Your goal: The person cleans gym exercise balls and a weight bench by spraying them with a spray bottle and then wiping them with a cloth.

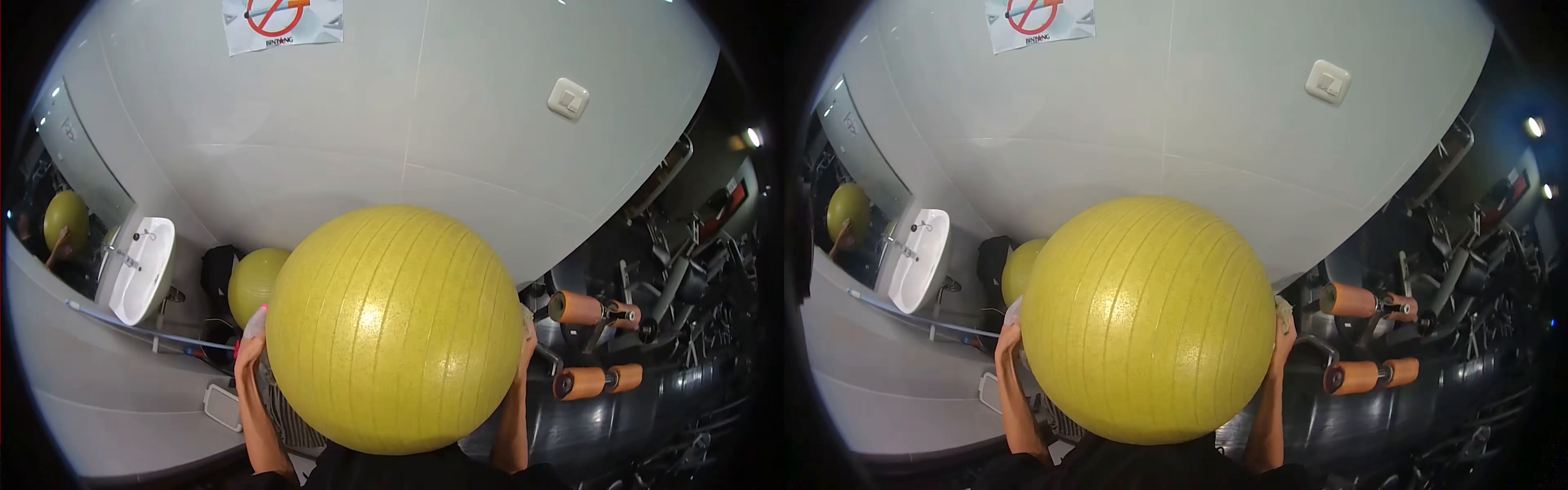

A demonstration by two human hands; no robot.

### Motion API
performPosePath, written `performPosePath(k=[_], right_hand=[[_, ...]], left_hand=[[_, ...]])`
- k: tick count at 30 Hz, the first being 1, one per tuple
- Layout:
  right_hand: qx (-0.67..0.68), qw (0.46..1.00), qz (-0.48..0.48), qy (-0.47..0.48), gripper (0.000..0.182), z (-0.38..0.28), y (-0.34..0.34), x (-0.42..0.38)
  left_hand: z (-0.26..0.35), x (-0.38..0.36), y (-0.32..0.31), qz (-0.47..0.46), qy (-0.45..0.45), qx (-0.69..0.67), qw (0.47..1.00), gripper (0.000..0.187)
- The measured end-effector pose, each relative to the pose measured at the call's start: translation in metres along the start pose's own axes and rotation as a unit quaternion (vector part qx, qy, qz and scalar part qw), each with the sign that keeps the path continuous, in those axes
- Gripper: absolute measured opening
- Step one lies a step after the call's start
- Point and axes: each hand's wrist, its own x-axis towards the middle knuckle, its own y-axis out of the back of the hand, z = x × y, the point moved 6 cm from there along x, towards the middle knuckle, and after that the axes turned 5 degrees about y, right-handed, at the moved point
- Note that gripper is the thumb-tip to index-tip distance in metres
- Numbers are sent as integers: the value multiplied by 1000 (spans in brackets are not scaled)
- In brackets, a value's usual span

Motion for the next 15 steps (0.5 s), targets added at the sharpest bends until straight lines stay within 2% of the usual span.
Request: performPosePath(k=[2,4,7,10,15], right_hand=[[39,999,-6,-25,34,-18,-18,-14],[16,999,17,-28,34,-23,-26,-28],[-9,1000,25,-14,35,-31,-43,-30],[-9,1000,23,-16,35,-12,-53,-39],[20,999,-1,-49,35,0,-74,-44]], left_hand=[[-3,13,13,2,-10,30,1000,40],[3,21,18,4,30,21,999,42],[3,38,28,-24,31,-4,999,44],[16,40,42,-19,39,29,999,46],[-35,46,70,-10,76,-15,997,48]])
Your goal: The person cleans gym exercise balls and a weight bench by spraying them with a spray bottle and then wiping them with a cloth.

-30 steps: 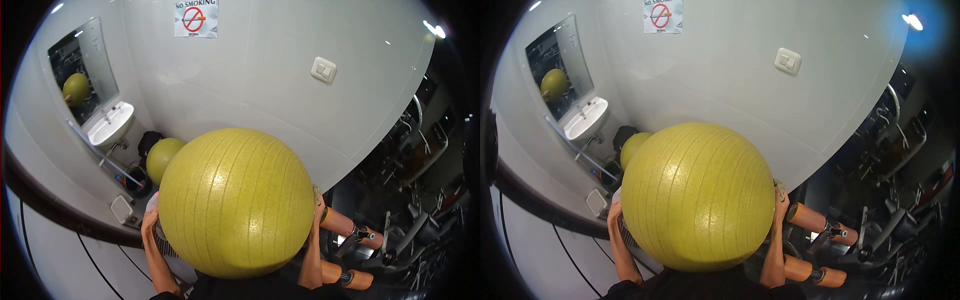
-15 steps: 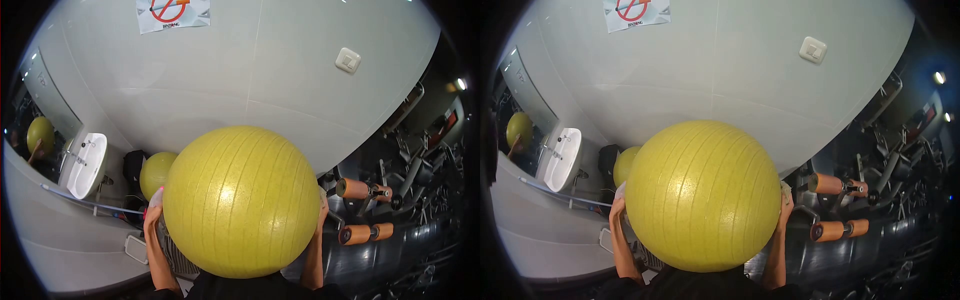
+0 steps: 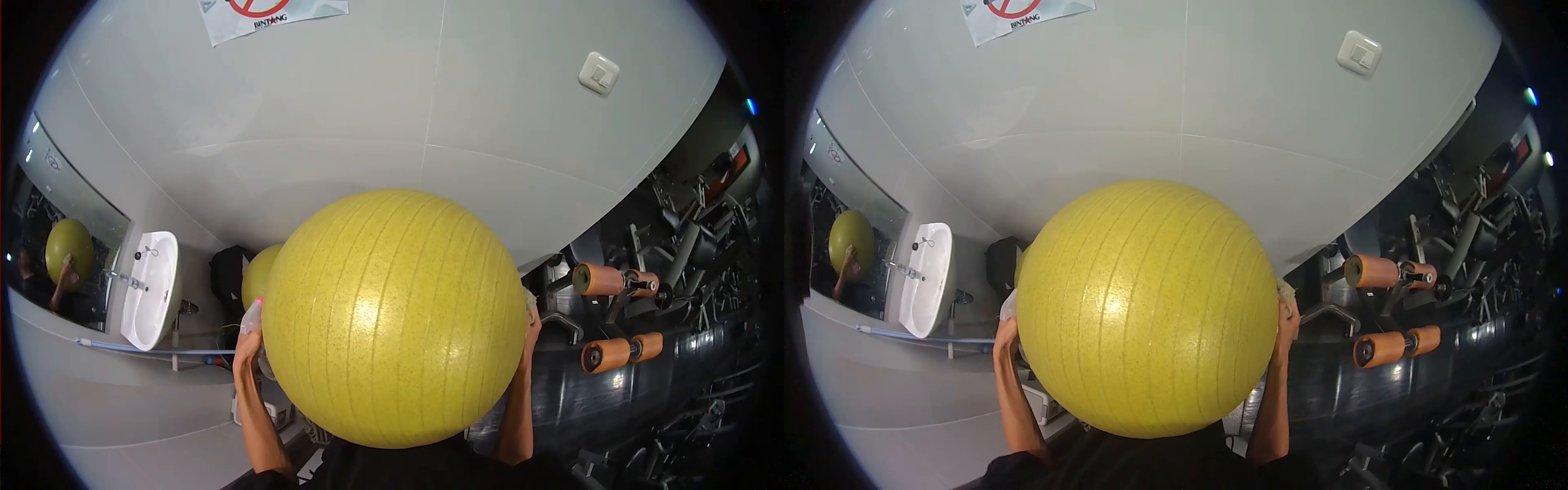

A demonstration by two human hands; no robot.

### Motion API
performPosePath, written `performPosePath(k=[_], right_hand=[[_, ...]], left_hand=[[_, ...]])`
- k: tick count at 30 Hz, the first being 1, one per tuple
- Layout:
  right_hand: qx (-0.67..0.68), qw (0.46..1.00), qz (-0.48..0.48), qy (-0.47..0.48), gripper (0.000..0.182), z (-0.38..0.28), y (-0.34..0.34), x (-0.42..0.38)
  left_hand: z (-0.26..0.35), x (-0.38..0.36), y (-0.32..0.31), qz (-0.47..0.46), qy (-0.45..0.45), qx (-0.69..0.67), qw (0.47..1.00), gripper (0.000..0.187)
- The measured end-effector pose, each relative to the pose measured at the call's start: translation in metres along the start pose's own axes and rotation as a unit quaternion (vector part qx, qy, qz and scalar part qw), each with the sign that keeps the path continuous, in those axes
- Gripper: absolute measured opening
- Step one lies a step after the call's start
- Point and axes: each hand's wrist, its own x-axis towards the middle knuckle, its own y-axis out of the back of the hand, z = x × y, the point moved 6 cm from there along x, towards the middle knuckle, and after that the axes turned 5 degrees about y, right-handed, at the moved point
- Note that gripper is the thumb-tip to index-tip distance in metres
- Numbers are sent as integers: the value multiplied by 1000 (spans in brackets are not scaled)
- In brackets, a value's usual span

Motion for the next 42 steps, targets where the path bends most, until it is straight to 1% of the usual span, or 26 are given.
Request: performPosePath(k=[1,3,6,8,9,11,13,14,15,17,21,23,24,26,27,28,30,31,32,33,35,38,39,40,41,42], right_hand=[[-13,1000,13,8,35,4,-3,2],[-25,999,30,20,36,0,-21,6],[-24,998,52,-7,39,-8,-56,-8],[-37,994,88,-50,40,-4,-76,-23],[-38,993,100,-50,40,-3,-90,-30],[33,995,87,-32,39,1,-121,-46],[41,994,93,-41,38,7,-150,-59],[58,992,101,-39,36,10,-164,-64],[66,991,109,-29,36,15,-167,-63],[66,994,92,-2,35,19,-192,-66],[81,994,70,-26,33,37,-240,-65],[101,992,71,-31,31,64,-247,-61],[100,992,74,-30,31,74,-253,-60],[79,993,84,-33,31,94,-264,-60],[77,993,86,-33,31,108,-268,-60],[58,993,92,-42,32,121,-272,-61],[39,994,95,-48,32,138,-278,-61],[14,990,102,-97,32,148,-284,-63],[-10,984,108,-144,32,165,-285,-65],[-9,984,106,-142,32,179,-288,-64],[-17,988,122,-89,32,222,-278,-59],[-37,982,141,-120,32,215,-269,-49],[-37,982,141,-123,32,207,-267,-47],[-128,969,169,-128,32,196,-259,-44],[-217,947,196,-130,32,183,-251,-41],[-217,948,196,-129,32,170,-251,-38]], left_hand=[[-3,5,4,18,17,-13,1000,49],[0,12,13,12,19,-8,1000,50],[-8,39,39,-12,23,-1,1000,51],[-16,60,62,-38,19,1,999,52],[-19,74,77,-39,23,-6,999,52],[-24,93,104,-41,40,-13,998,52],[-16,98,136,-40,86,20,995,53],[-13,103,148,-47,90,23,995,53],[-3,105,151,-26,60,40,997,53],[8,115,167,2,40,56,998,54],[9,140,188,-4,81,37,996,54],[-2,156,188,-17,66,22,997,54],[-22,171,192,-20,65,23,997,54],[-63,201,203,-6,41,15,999,49],[-62,206,199,11,31,2,999,40],[-68,211,198,9,32,2,999,40],[-77,216,194,21,66,15,997,33],[-76,217,189,34,73,28,996,31],[-101,230,189,22,97,11,995,31],[-125,239,190,20,105,12,994,31],[-136,249,188,25,113,16,993,30],[-125,252,180,-1,92,14,996,31],[-120,251,178,-6,100,30,995,31],[-115,251,175,-7,100,30,995,31],[-112,250,170,-11,122,29,992,31],[-112,250,168,-13,144,28,989,31]])
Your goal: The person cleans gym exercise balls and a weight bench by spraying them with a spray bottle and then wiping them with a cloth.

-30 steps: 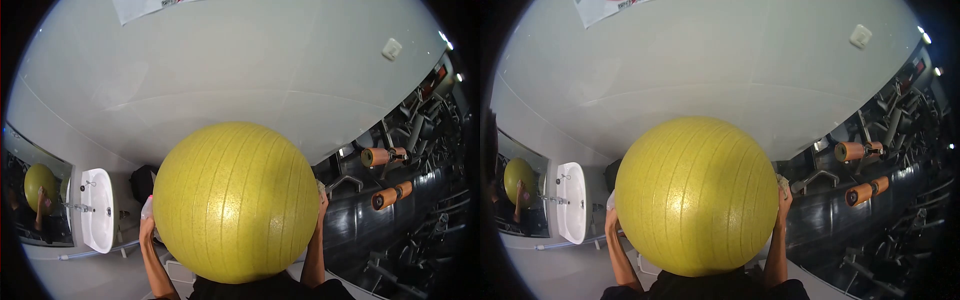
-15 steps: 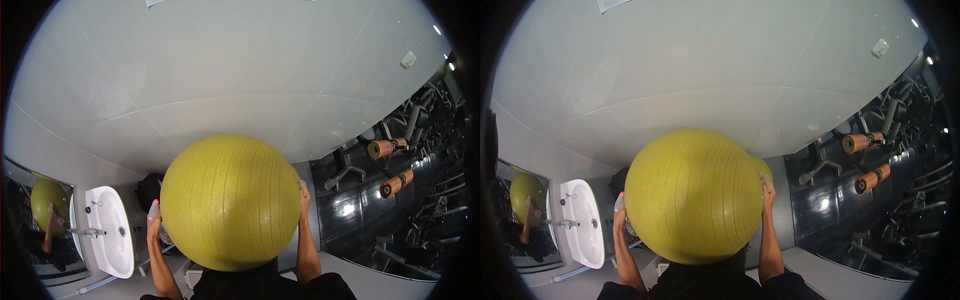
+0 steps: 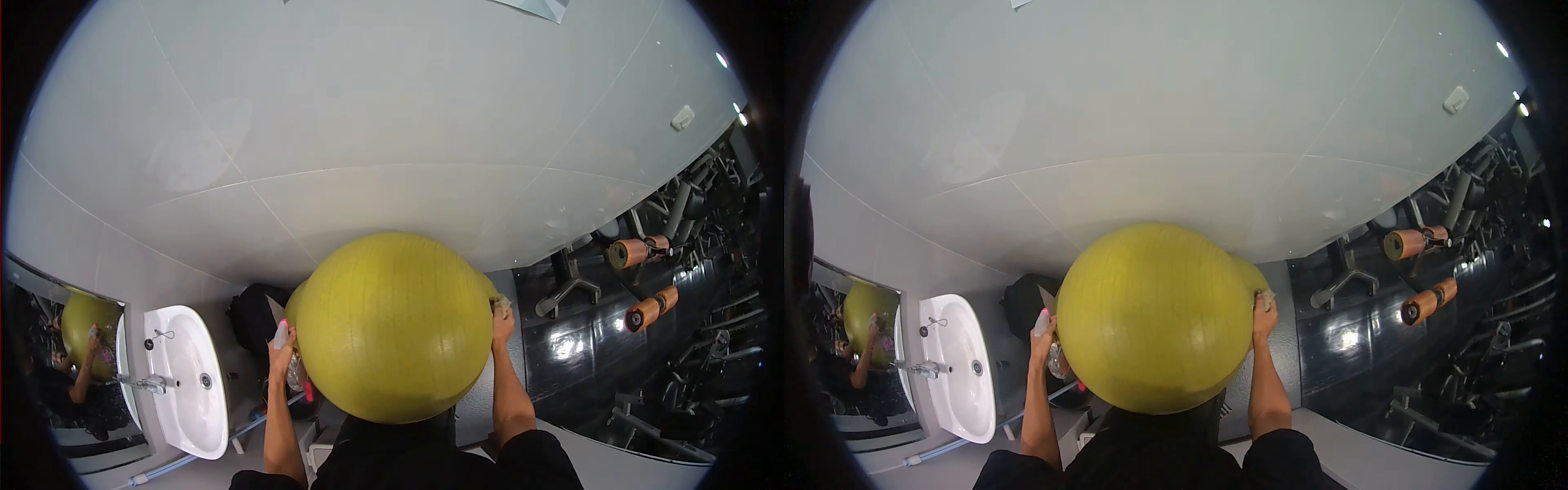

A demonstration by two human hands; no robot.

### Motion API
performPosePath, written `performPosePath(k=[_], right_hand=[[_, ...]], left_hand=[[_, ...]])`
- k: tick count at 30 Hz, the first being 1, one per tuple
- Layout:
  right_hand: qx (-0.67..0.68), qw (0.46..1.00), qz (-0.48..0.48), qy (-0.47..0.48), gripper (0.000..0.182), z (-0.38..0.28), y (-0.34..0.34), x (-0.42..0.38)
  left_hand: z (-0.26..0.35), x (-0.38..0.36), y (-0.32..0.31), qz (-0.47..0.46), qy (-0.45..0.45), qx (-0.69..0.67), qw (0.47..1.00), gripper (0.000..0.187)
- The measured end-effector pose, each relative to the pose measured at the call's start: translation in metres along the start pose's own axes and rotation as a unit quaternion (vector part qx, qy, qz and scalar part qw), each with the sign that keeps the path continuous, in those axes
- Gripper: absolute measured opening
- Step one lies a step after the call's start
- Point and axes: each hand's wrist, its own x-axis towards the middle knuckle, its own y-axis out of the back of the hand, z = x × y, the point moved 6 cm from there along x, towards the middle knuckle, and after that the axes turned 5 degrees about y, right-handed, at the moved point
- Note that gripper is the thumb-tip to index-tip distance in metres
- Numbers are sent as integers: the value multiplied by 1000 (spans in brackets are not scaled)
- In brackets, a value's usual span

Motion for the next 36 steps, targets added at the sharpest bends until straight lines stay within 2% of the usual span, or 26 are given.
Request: performPosePath(k=[1,3,5,6,8,10,12,14,15,17,19,20,21,23,27,31,33,36], right_hand=[[-9,999,34,28,32,-14,9,0],[-20,996,70,55,33,-40,27,-5],[14,988,74,136,32,-72,44,-12],[12,988,77,135,32,-81,51,-16],[33,987,42,151,32,-97,56,-27],[-3,987,11,159,33,-118,58,-38],[35,982,-7,186,31,-146,53,-48],[65,981,-29,182,32,-167,43,-52],[-1,975,-37,218,33,-181,36,-55],[-103,943,-17,317,35,-196,20,-59],[-139,935,-36,324,37,-205,6,-59],[-177,925,-55,332,38,-207,-1,-60],[-177,925,-57,330,38,-206,-3,-61],[-207,921,-124,308,39,-199,-13,-63],[-241,914,-163,282,38,-180,-19,-65],[-252,913,-183,263,38,-161,-23,-74],[-252,914,-184,259,39,-159,-27,-73],[-263,909,-147,289,44,-174,-35,-62]], left_hand=[[-2,1,-2,1,-2,-1,1000,31],[2,0,-5,11,-80,-24,996,30],[18,-16,-13,-2,-75,-32,997,30],[28,-27,-19,-15,-68,-40,997,30],[49,-44,-29,-25,-76,-13,997,31],[59,-47,-36,-31,-86,13,996,33],[80,-54,-42,31,-258,192,946,35],[82,-46,-43,34,-271,185,944,36],[83,-43,-43,37,-283,177,942,36],[83,-37,-47,24,-279,185,942,36],[87,-36,-48,13,-272,196,942,36],[89,-35,-50,-7,-237,211,948,37],[88,-34,-54,-28,-201,224,953,39],[78,-25,-56,-51,-182,228,955,40],[56,-15,-64,-100,-141,227,959,40],[37,-15,-65,-60,-170,244,953,38],[37,-12,-64,-39,-219,207,953,37],[53,-3,-60,-45,-187,200,961,37]])
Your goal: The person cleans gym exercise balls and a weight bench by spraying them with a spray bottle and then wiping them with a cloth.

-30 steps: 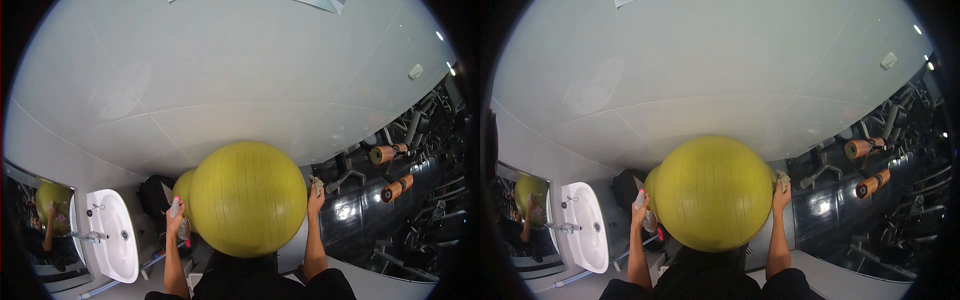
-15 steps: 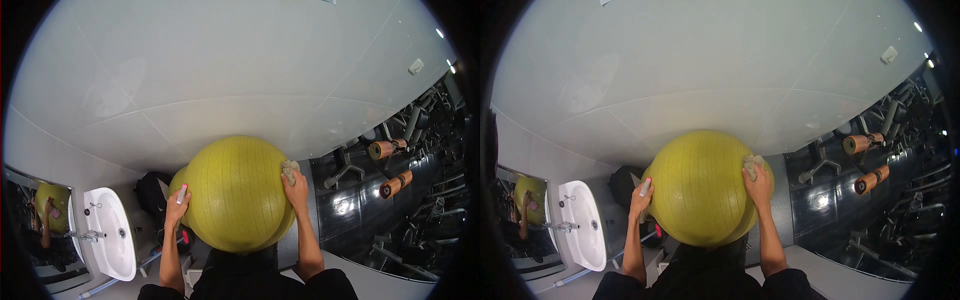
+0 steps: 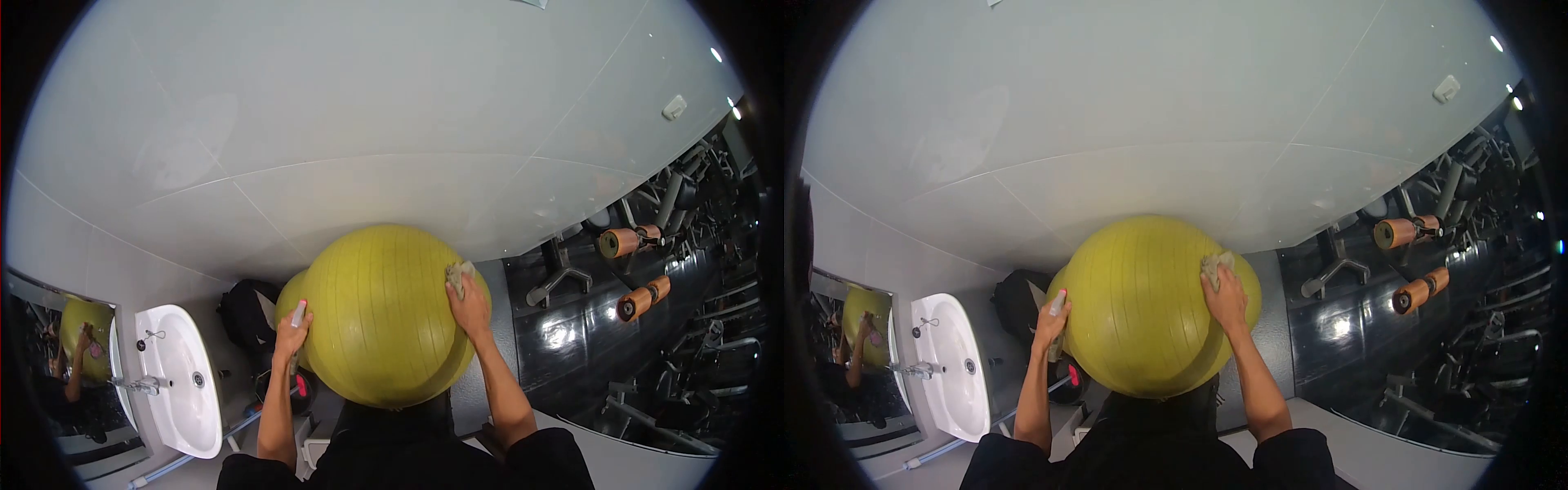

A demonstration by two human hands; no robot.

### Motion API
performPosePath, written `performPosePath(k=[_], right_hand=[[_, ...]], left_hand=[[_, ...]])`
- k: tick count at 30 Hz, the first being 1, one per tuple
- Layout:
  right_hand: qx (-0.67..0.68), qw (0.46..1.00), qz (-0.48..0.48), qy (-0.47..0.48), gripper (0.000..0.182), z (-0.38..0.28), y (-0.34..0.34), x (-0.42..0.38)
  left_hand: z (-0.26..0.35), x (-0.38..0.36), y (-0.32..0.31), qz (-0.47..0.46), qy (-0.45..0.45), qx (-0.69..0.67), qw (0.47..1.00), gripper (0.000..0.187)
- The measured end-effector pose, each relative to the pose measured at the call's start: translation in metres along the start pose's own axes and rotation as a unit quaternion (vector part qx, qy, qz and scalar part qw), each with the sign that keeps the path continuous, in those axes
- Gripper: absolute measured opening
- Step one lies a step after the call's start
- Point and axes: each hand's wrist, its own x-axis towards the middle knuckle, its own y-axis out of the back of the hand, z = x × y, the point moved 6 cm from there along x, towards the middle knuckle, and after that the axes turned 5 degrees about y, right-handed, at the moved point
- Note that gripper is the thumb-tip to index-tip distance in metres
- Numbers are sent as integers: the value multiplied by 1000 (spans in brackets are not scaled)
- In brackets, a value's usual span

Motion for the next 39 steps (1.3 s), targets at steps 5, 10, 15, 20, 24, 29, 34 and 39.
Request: performPosePath(k=[5,10,15,20,24,29,34,39], right_hand=[[7,998,52,-20,40,-8,20,22],[23,993,107,-46,35,0,35,21],[66,986,144,-43,33,-1,58,20],[133,973,184,-33,33,4,92,4],[158,968,189,-37,31,10,125,-27],[183,958,211,-67,28,26,173,-93],[288,921,230,-127,29,72,190,-165],[435,832,269,-215,33,99,201,-206]], left_hand=[[11,11,10,16,11,13,1000,39],[11,-1,23,84,-38,-6,996,37],[43,-42,50,56,-30,-86,994,34],[98,-103,69,57,-65,-158,984,26],[156,-151,73,2,-104,-148,983,23],[231,-189,44,-90,-296,-120,944,20],[290,-220,-50,-259,-288,-134,912,24],[344,-268,-170,-361,-319,-225,847,22]])
